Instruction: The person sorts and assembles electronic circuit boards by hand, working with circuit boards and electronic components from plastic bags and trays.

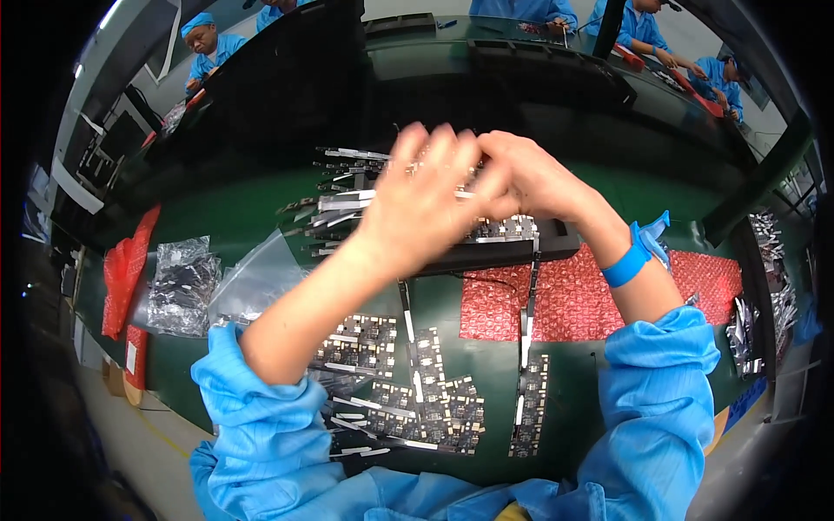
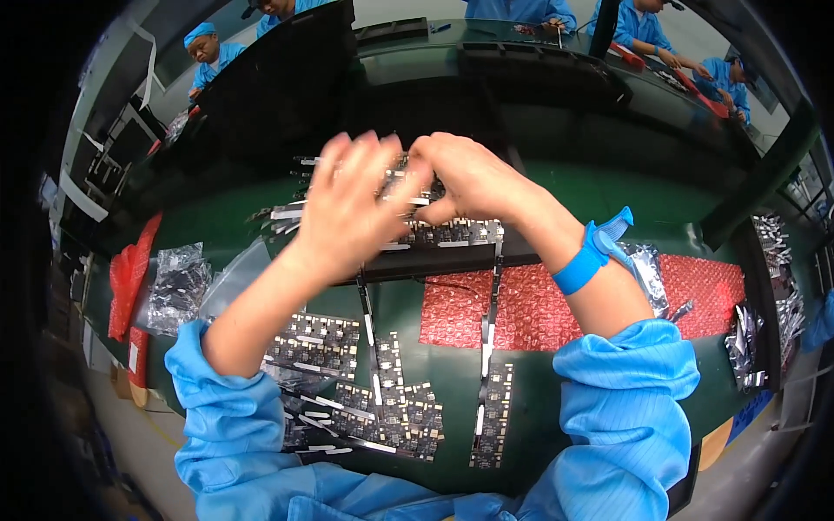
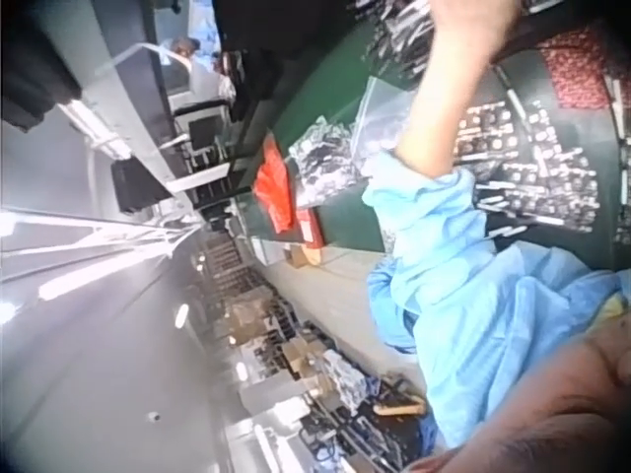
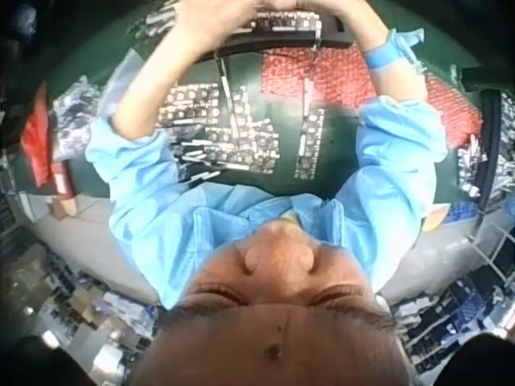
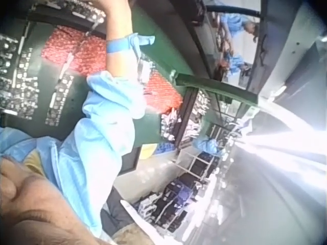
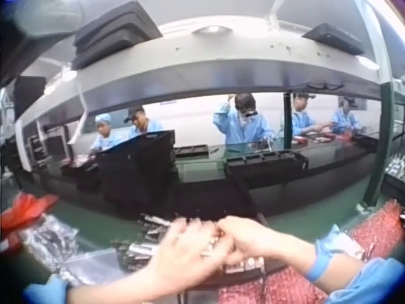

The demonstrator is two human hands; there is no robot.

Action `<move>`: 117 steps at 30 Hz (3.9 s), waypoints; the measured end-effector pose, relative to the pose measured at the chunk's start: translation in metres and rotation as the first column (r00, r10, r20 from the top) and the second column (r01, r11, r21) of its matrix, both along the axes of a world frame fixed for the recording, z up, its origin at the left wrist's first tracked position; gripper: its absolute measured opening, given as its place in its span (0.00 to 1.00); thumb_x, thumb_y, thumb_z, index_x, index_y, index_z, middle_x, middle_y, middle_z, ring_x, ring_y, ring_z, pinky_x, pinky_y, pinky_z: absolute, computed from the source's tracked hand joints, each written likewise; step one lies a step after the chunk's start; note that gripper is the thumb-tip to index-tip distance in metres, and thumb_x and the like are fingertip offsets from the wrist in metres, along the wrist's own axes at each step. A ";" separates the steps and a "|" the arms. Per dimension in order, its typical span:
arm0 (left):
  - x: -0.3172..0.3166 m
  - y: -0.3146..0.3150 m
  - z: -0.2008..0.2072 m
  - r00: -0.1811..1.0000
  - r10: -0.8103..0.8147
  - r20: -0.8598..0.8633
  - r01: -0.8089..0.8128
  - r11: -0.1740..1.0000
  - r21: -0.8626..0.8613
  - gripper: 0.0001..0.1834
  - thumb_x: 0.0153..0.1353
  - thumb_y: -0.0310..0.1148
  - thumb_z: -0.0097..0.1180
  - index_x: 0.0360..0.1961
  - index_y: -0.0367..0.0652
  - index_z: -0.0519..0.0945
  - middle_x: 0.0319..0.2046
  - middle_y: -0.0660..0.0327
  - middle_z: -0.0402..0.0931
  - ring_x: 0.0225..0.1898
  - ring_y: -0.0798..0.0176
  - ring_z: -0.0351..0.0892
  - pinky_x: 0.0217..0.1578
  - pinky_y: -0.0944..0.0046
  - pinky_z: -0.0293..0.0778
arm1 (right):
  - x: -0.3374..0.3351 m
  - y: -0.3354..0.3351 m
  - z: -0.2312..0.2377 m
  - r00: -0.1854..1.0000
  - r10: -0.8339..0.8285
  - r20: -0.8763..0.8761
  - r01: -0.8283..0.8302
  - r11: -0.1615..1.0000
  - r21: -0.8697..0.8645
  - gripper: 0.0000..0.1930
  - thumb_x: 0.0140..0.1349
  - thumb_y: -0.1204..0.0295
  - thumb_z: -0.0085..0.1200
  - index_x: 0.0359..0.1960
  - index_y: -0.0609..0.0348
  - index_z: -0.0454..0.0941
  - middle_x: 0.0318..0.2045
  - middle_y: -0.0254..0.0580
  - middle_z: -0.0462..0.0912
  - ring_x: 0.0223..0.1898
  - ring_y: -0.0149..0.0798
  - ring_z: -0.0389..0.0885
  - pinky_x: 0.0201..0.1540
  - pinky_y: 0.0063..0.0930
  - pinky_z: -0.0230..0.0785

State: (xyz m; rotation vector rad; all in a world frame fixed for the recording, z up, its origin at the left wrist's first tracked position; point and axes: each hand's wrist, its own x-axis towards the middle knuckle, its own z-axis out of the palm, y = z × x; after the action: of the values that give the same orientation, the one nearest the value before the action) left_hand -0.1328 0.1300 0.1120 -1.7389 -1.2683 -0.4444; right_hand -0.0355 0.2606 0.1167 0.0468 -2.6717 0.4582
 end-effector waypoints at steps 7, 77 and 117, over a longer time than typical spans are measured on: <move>-0.011 -0.010 0.069 0.966 0.258 0.002 -0.238 0.894 -0.380 0.35 0.25 0.27 0.57 0.42 0.44 0.59 0.30 0.58 0.65 0.39 0.58 0.62 0.46 0.51 0.47 | 0.013 -0.003 0.043 0.970 0.012 -0.243 -0.006 1.000 0.027 0.20 0.26 0.73 0.54 0.26 0.62 0.64 0.23 0.44 0.67 0.28 0.43 0.66 0.31 0.29 0.61; 0.183 -0.110 -0.014 0.635 0.190 0.749 0.741 0.126 -0.660 0.13 0.43 0.22 0.45 0.33 0.35 0.63 0.26 0.55 0.67 0.29 0.56 0.69 0.27 0.65 0.67 | 0.240 -0.162 -0.052 0.905 0.327 -0.273 -0.408 0.480 -0.777 0.24 0.35 0.59 0.55 0.31 0.57 0.59 0.27 0.38 0.65 0.32 0.39 0.66 0.47 0.51 0.36; 0.232 -0.017 -0.059 0.843 0.108 0.527 0.402 0.523 -0.751 0.22 0.36 0.38 0.54 0.33 0.39 0.65 0.32 0.53 0.62 0.36 0.54 0.61 0.39 0.61 0.57 | 0.254 -0.013 -0.095 0.639 -0.714 0.284 0.768 0.613 -0.186 0.11 0.41 0.63 0.49 0.21 0.57 0.70 0.17 0.41 0.72 0.21 0.41 0.71 0.23 0.32 0.61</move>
State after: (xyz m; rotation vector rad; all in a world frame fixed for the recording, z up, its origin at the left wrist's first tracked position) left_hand 0.0988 0.1135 0.0532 -2.7174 -1.9396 -0.4418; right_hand 0.2184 0.2476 0.0220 -1.2204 -2.4448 0.5708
